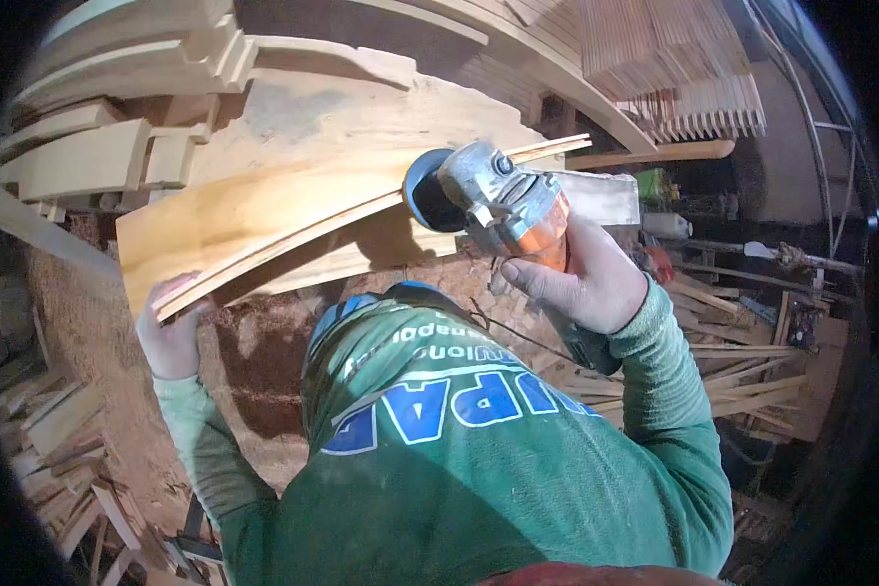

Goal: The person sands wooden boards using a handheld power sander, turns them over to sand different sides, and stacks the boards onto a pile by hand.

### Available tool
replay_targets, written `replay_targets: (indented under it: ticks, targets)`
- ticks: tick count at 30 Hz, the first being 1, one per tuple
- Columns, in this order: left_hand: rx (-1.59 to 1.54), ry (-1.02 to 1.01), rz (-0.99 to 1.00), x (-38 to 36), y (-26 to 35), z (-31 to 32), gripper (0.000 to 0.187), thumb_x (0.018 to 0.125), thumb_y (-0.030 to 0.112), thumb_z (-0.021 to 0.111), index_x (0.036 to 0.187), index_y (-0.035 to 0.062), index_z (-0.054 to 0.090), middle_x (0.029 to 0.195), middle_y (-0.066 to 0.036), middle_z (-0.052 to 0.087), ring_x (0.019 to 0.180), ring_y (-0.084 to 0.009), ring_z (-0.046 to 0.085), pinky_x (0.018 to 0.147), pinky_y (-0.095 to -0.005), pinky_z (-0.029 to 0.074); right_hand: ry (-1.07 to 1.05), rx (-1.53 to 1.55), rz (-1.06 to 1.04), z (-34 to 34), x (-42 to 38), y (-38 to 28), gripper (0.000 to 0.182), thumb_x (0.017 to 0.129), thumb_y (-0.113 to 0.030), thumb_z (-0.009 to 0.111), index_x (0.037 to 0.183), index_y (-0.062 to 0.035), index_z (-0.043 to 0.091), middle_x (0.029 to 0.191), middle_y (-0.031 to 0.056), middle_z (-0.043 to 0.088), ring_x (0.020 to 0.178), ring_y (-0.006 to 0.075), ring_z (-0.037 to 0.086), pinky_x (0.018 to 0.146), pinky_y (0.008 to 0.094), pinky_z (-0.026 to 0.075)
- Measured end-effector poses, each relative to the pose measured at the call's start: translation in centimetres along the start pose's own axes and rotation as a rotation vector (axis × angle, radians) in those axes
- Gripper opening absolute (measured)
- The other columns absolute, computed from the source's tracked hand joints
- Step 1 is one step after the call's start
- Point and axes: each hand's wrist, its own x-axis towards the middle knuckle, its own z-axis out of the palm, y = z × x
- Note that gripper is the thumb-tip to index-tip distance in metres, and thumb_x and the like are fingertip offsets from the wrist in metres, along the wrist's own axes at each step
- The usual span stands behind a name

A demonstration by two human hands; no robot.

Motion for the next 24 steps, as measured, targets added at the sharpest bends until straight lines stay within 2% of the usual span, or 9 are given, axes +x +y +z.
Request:
replay_targets:
  ticks: [1, 4, 7, 11, 15, 22, 24]
  targets:
    - [0.003, -0.001, 0.012, 0.1, -0.3, 0.2, 0.035, 0.077, -0.012, 0.071, 0.111, -0.0028, 0.069, 0.111, -0.014, 0.074, 0.105, -0.0219, 0.069, 0.094, -0.0333, 0.054, -0.014, -0.014, 0.031, -1.1, -0.1, 0.5, 0.059, 0.095, -0.014, 0.072, 0.143, 0.0038, 0.043, 0.126, 0.0089, 0.062, 0.112, 0.0139, 0.059, 0.099, 0.0314, 0.048]
    - [-0.008, 0.011, -0.020, -0.2, -0.3, 0.3, 0.036, 0.078, -0.013, 0.072, 0.112, -0.0032, 0.068, 0.115, -0.015, 0.072, 0.108, -0.0242, 0.068, 0.096, -0.0355, 0.053, 0.081, 0.089, 0.049, -2.9, -0.7, 1.4, 0.055, 0.093, -0.018, 0.071, 0.139, 0.0033, 0.049, 0.121, 0.0107, 0.066, 0.110, 0.0170, 0.063, 0.098, 0.0335, 0.050]
    - [-0.017, 0.040, -0.066, -0.5, -0.4, 0.4, 0.036, 0.079, -0.013, 0.072, 0.113, -0.0038, 0.067, 0.117, -0.016, 0.071, 0.109, -0.0245, 0.068, 0.097, -0.0354, 0.054, 0.101, 0.053, 0.063, -5.2, -1.1, 2.5, 0.055, 0.094, -0.018, 0.071, 0.139, 0.0028, 0.049, 0.122, 0.0083, 0.065, 0.110, 0.0141, 0.061, 0.097, 0.0315, 0.049]
    - [-0.016, 0.061, -0.084, -0.7, -1.0, 0.3, 0.034, 0.081, -0.013, 0.071, 0.113, -0.0041, 0.067, 0.119, -0.016, 0.070, 0.110, -0.0239, 0.067, 0.097, -0.0346, 0.054, 0.123, -0.012, 0.098, -7.7, -1.3, 4.3, 0.057, 0.094, -0.022, 0.072, 0.139, 0.0026, 0.049, 0.125, 0.0096, 0.064, 0.112, 0.0162, 0.061, 0.101, 0.0324, 0.047]
    - [0.007, 0.067, -0.108, -0.8, -1.6, -0.2, 0.033, 0.082, -0.009, 0.073, 0.114, -0.0036, 0.067, 0.119, -0.017, 0.070, 0.110, -0.0236, 0.067, 0.097, -0.0343, 0.054, 0.143, 0.022, 0.162, -9.5, -1.4, 4.8, 0.057, 0.094, -0.023, 0.073, 0.139, 0.0022, 0.050, 0.126, 0.0091, 0.064, 0.113, 0.0159, 0.060, 0.102, 0.0323, 0.046]
    - [0.031, 0.050, -0.132, -0.7, -2.5, -0.7, 0.031, 0.084, 0.003, 0.078, 0.113, -0.0031, 0.067, 0.119, -0.016, 0.070, 0.110, -0.0233, 0.066, 0.096, -0.0346, 0.053, 0.262, 0.043, 0.093, -13.6, -1.3, 8.8, 0.048, 0.094, -0.023, 0.073, 0.133, 0.0005, 0.056, 0.120, 0.0040, 0.064, 0.109, 0.0108, 0.058, 0.099, 0.0291, 0.045]
    - [0.068, 0.054, -0.055, -0.7, -2.4, -0.7, 0.032, 0.083, 0.002, 0.078, 0.113, -0.0029, 0.067, 0.119, -0.015, 0.070, 0.110, -0.0235, 0.066, 0.097, -0.0356, 0.053, 0.281, -0.002, 0.100, -14.9, -1.3, 9.6, 0.051, 0.094, -0.026, 0.074, 0.134, -0.0005, 0.057, 0.121, 0.0054, 0.066, 0.110, 0.0126, 0.059, 0.099, 0.0306, 0.046]
